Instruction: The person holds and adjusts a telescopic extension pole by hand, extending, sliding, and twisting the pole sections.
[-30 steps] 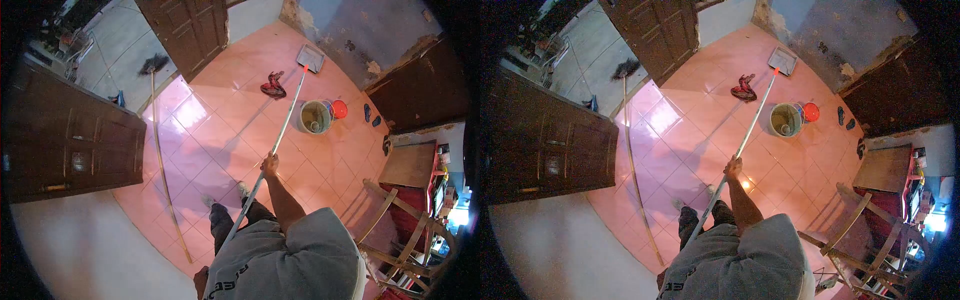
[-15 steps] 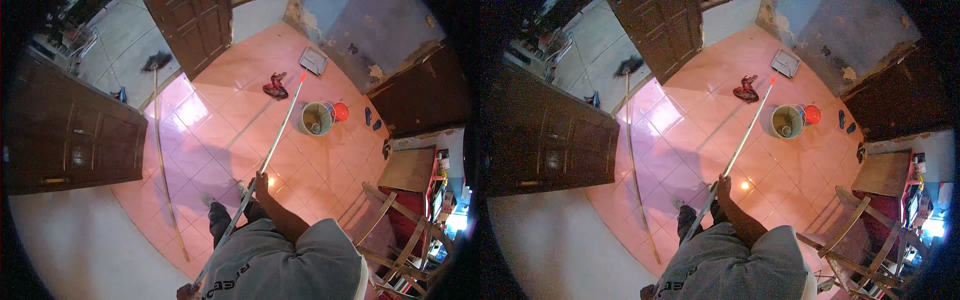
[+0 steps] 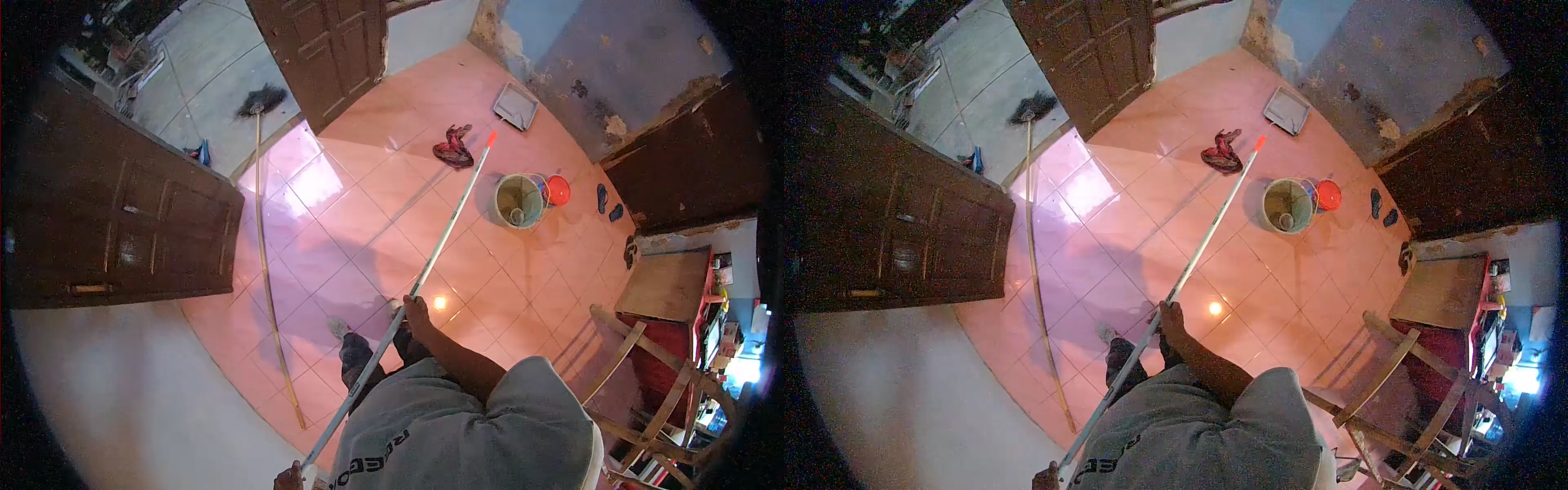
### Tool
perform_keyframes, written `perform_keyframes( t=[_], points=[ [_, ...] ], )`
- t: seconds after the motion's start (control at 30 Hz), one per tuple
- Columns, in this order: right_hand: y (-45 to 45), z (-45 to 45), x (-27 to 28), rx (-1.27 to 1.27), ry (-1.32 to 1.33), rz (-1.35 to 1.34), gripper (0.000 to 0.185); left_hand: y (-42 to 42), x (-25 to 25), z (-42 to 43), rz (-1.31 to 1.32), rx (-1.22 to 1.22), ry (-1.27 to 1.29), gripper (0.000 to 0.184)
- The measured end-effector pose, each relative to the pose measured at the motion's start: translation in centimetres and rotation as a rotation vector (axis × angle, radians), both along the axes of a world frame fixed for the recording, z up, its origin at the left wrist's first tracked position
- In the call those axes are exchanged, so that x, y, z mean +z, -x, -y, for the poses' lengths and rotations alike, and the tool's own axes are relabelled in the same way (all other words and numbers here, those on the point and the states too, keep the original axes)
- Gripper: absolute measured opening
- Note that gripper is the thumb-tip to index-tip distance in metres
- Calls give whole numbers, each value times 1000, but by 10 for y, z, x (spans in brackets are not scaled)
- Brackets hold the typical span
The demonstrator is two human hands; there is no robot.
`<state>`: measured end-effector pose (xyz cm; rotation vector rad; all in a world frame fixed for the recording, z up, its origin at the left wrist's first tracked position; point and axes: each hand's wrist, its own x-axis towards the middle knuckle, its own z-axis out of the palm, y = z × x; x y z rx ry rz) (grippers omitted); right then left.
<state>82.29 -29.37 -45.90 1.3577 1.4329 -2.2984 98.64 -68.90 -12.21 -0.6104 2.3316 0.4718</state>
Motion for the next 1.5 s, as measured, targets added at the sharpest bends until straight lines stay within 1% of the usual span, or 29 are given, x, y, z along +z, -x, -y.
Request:
perform_keyframes(
  t=[0.13,0.17,0.2,0.3,0.37,0.4,0.43,0.5,0.53,0.6,0.67,0.7,0.73,0.77,0.87,0.93,0.97,1.03,1.07,1.1,1.13,1.17,1.23,1.27,1.3,1.33,1.37,1.43,1.5],
  points=[
    [22,-34,-6,-43,17,-12,34,-6,-32,2,-31,-43,-34,49],
    [27,-44,1,-159,93,-283,38,-6,-43,4,-64,-130,-56,51],
    [46,-60,10,-151,9,-92,40,10,-38,-12,29,-163,-37,51],
    [60,-82,2,-224,-57,-180,43,43,-21,-54,164,-184,-7,53],
    [52,-75,0,-153,-3,-165,41,42,-18,-53,172,-61,-71,54],
    [41,-67,-10,-76,55,-146,39,13,-32,-31,-113,20,-193,52],
    [28,-51,-21,-122,159,-162,36,-5,-50,-3,-122,201,-298,48],
    [9,-18,-6,-1,88,-51,29,-34,-63,53,-272,-382,2,43],
    [1,-5,5,60,107,32,27,-52,-69,79,-269,-383,3,43],
    [-3,0,13,61,171,27,28,-79,-79,112,-164,-132,77,41],
    [6,-4,50,93,130,62,31,-45,-61,76,-30,-172,165,42],
    [14,-12,37,33,148,114,31,-22,-47,48,102,-217,253,43],
    [11,-28,-5,-16,224,-162,29,-14,-38,24,-67,-211,153,48],
    [29,-41,19,-20,58,-39,29,13,-27,-2,55,-159,53,50],
    [55,-82,10,-131,-12,-134,29,28,-35,-36,-177,-169,-143,48],
    [60,-90,4,-152,-34,-161,29,42,-32,-43,261,-136,-71,41],
    [58,-88,1,-130,-20,-126,29,36,-33,-36,255,-135,-75,41],
    [46,-74,6,-57,-22,7,28,1,-37,2,6,146,-197,38],
    [31,-63,-6,-45,171,-59,29,-21,-45,30,-185,-197,-8,35],
    [10,-41,-24,-48,178,-178,30,-42,-53,57,-373,-539,186,32],
    [5,-28,-11,135,152,2,32,-59,-51,76,-373,-537,188,32],
    [-11,-12,-15,174,109,-44,30,-72,-46,92,-372,-458,260,28],
    [-30,-4,-92,405,-339,-212,30,-68,-33,91,-370,-376,327,25],
    [-30,-8,-96,386,-321,-208,29,-43,-18,71,-93,-214,350,25],
    [-18,-17,-65,238,-34,-151,29,-32,-10,61,185,-48,368,26],
    [-6,-26,-33,50,226,-73,29,-88,-67,111,-517,-157,-27,41],
    [12,-40,-9,84,131,51,33,-75,-61,96,-515,-158,-26,41],
    [31,-69,3,61,24,-91,40,-1,-23,11,-15,-155,184,51],
    [50,-87,6,-16,-70,-67,40,18,-17,-20,-97,-121,22,46]
  ],
)
